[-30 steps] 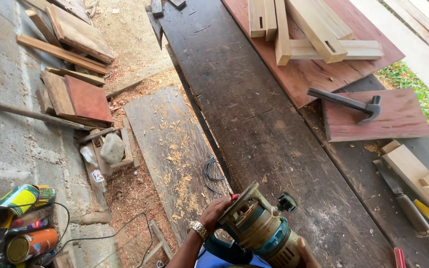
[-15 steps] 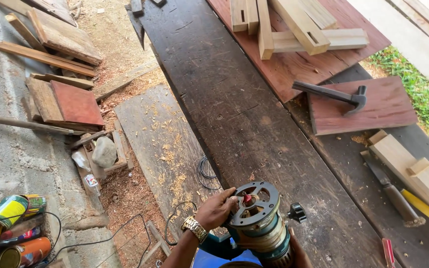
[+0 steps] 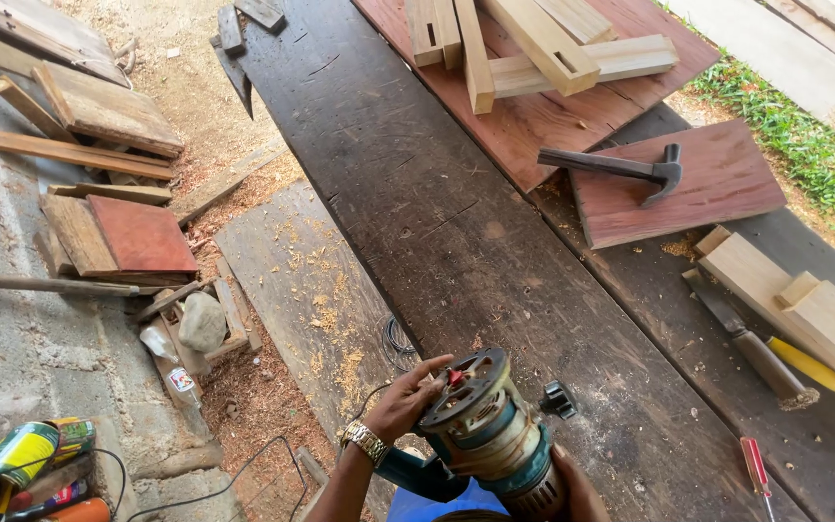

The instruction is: Adjusting and inspecting a handheld power router in a woodworking workshop.

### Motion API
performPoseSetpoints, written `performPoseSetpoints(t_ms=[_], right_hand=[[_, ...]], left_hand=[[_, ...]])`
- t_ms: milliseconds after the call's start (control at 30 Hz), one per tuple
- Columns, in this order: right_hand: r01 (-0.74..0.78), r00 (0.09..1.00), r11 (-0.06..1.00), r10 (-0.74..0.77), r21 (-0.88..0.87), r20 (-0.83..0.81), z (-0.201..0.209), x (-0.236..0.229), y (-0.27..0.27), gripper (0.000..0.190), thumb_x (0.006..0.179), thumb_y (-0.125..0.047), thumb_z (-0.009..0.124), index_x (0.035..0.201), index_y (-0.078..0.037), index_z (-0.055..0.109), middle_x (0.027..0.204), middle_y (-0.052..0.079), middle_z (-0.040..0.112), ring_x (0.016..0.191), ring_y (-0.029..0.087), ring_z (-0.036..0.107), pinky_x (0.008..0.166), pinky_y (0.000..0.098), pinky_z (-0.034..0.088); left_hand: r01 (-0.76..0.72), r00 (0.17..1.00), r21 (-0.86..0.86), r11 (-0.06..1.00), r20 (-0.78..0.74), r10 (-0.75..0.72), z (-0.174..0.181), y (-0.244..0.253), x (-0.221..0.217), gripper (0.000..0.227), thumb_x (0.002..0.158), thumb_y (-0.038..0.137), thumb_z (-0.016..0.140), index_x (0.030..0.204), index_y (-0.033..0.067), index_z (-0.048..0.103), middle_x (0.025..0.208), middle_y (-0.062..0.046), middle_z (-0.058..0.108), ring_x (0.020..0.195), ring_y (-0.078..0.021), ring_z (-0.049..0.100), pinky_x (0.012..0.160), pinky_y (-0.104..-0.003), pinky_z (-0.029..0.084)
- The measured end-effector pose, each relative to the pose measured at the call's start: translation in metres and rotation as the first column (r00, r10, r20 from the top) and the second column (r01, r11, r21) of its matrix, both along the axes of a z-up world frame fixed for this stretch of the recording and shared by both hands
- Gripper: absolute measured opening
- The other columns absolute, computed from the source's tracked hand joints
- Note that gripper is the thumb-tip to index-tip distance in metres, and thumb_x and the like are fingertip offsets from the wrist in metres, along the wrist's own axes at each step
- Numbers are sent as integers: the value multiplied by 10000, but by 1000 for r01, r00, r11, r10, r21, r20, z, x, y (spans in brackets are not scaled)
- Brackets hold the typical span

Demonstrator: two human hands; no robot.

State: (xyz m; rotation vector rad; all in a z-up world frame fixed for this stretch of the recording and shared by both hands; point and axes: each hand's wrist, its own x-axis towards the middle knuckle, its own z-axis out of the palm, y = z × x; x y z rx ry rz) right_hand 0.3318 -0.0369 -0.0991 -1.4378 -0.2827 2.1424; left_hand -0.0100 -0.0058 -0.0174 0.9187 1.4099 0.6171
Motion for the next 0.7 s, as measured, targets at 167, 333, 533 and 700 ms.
performPoseSetpoints(t_ms=[167, 333, 533, 700], right_hand=[[-205, 973, 966, 183, 156, 142, 57, -12, 4, 654, 889, -458, 550, 1391, -40, 519, 1187, 232, 630, 1114, 371, 674, 1013, 514, 531], [-460, 865, 859, 378, 223, 330, 50, -5, 2, 841, 737, -608, 612, 1402, -104, 509, 1197, 215, 632, 1147, 367, 683, 1004, 564, 528], [-560, 806, 788, 447, 254, 388, 51, -12, -2, 953, 684, -687, 639, 1427, -109, 488, 1222, 221, 610, 1190, 386, 624, 1018, 648, 511], [-556, 828, 775, 484, 300, 284, 76, -23, -9, 982, 674, -673, 703, 1452, -120, 472, 1253, 209, 619, 1254, 393, 605, 1084, 664, 475]], left_hand=[[-87, 938, 64, 994, 343, 60, -41, -22, -15, 457, 1036, 274, 562, 1430, 46, 607, 1212, -84, 705, 1067, -153, 673, 906, -292, 581], [-181, 873, -122, 976, 437, 217, -40, -24, -14, 478, 951, 282, 513, 1349, 48, 637, 1056, -102, 744, 898, -169, 687, 804, -325, 581], [-239, 843, -157, 958, 456, 285, -57, -29, -28, 474, 900, 300, 554, 1254, 0, 649, 1001, -109, 754, 870, -172, 703, 817, -356, 581], [-174, 823, 7, 985, 549, 142, -102, -37, -53, 477, 996, 336, 588, 1174, -95, 688, 1051, -134, 745, 858, -192, 686, 752, -362, 574]])
